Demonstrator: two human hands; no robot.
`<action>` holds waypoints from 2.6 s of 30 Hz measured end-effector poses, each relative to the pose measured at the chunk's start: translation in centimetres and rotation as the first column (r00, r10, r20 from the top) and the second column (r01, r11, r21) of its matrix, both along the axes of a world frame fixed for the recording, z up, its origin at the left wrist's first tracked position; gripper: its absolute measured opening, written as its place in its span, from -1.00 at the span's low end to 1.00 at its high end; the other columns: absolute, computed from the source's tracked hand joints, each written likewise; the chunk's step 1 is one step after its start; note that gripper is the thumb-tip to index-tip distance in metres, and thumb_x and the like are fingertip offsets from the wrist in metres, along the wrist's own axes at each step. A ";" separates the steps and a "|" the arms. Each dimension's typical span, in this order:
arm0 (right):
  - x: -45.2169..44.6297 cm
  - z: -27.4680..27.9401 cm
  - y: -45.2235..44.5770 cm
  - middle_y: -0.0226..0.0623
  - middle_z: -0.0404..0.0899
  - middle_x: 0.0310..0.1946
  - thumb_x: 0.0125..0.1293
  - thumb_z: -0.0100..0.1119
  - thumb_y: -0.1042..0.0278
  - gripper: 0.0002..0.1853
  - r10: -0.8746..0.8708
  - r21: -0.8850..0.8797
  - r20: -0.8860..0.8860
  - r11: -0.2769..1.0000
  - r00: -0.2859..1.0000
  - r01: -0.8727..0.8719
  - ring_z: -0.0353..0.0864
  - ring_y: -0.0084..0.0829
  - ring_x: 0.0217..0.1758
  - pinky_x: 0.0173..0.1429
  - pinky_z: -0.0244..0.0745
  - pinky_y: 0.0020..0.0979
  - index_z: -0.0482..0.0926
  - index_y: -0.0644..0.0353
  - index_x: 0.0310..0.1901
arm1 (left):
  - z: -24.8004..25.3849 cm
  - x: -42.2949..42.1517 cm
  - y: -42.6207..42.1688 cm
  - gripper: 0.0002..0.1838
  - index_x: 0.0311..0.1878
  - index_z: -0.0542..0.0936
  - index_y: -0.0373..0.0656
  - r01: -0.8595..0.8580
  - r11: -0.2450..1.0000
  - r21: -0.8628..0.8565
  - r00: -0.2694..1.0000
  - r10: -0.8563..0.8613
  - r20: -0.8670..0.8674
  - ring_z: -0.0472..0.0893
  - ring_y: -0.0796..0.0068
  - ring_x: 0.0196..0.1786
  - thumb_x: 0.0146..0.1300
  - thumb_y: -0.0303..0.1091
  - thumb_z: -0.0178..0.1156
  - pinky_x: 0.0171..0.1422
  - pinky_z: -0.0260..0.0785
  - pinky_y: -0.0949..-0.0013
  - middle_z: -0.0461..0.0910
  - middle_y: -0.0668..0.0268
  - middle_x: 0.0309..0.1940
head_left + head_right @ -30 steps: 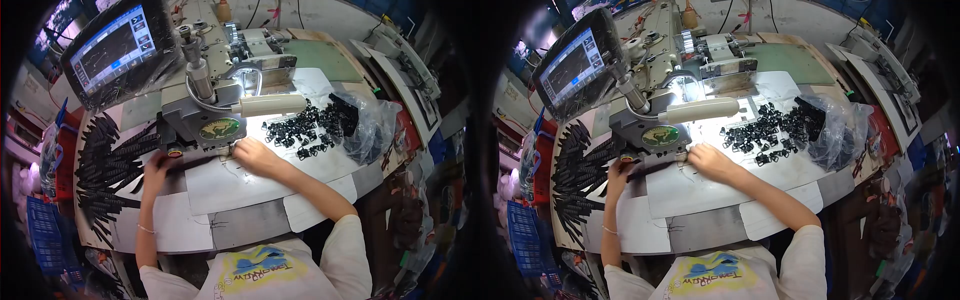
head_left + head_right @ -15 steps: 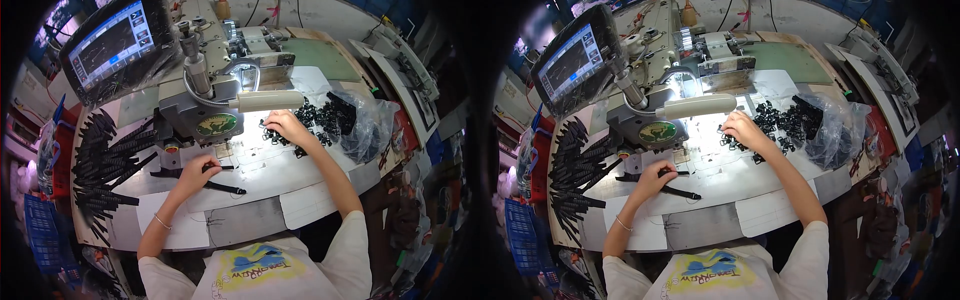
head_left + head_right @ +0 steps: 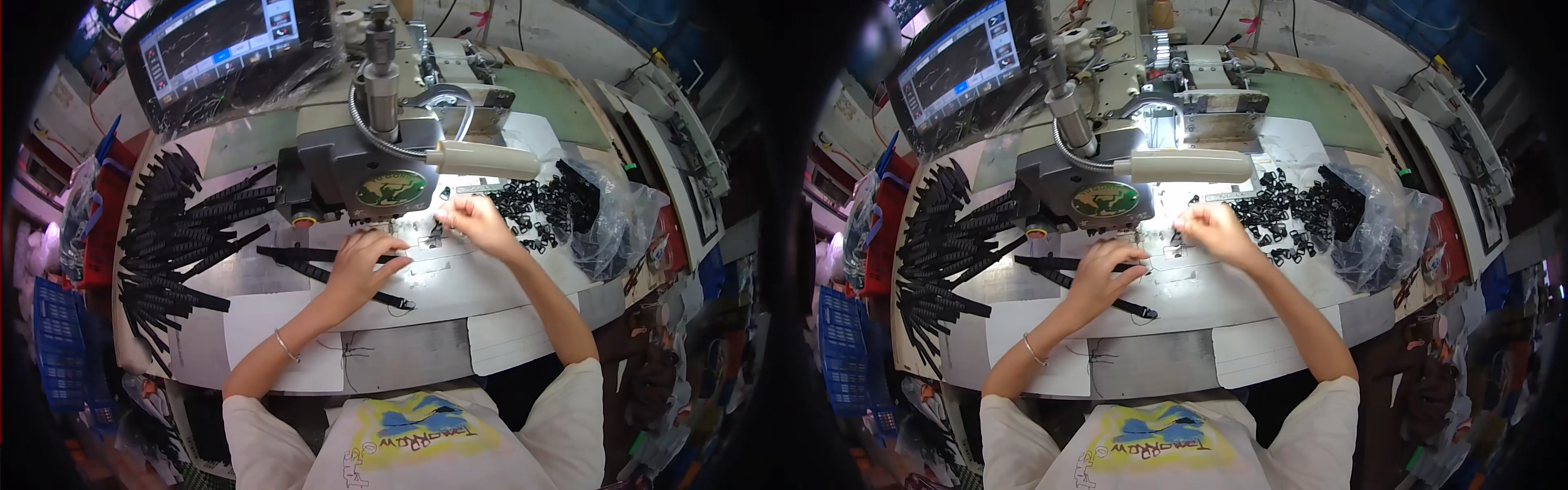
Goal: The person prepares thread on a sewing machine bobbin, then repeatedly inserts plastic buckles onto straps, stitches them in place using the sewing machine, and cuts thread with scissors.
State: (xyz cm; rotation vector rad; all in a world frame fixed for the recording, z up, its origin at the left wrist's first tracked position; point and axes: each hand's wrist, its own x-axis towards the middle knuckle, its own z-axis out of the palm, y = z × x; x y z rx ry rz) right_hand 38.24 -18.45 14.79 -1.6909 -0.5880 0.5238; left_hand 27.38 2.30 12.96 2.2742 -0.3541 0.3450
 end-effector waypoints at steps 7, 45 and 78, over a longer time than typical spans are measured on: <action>-6.7 -0.5 1.0 -0.42 0.55 -0.48 0.22 0.19 0.38 -0.85 0.095 0.141 -0.324 0.989 0.941 -0.051 0.45 -0.71 -0.43 -0.35 0.36 -0.64 0.53 0.30 -0.34 | 1.0 -2.0 -1.1 -0.87 -0.40 0.54 -0.06 0.194 0.973 0.126 0.981 -0.195 -0.002 0.44 0.46 -0.27 0.10 -0.24 0.22 -0.04 0.10 0.33 0.50 0.44 -0.44; -8.9 -3.4 4.1 -0.19 0.50 -0.54 0.11 0.18 0.51 -0.92 -0.188 0.013 0.556 0.976 0.810 0.218 0.52 -0.34 -0.54 -0.44 0.41 -0.41 0.49 0.29 -0.39 | -0.2 -1.2 0.3 -0.91 -0.42 0.61 -0.13 -0.069 0.997 -0.041 0.994 0.073 0.087 0.48 0.37 -0.33 -0.04 -0.40 0.30 0.14 0.18 0.26 0.56 0.36 -0.48; -0.2 -2.7 5.4 -0.25 0.53 -0.66 0.10 0.12 0.50 -0.87 -0.073 -0.044 -0.407 0.997 0.911 0.060 0.49 -0.55 -0.74 -0.68 0.49 -0.50 0.53 0.38 -0.52 | -3.5 1.5 2.7 -0.70 -0.13 0.56 -0.15 -0.218 0.830 0.513 0.887 -0.050 0.459 0.56 0.31 -0.22 -0.01 -0.46 0.18 -0.07 0.43 0.29 0.54 0.30 -0.25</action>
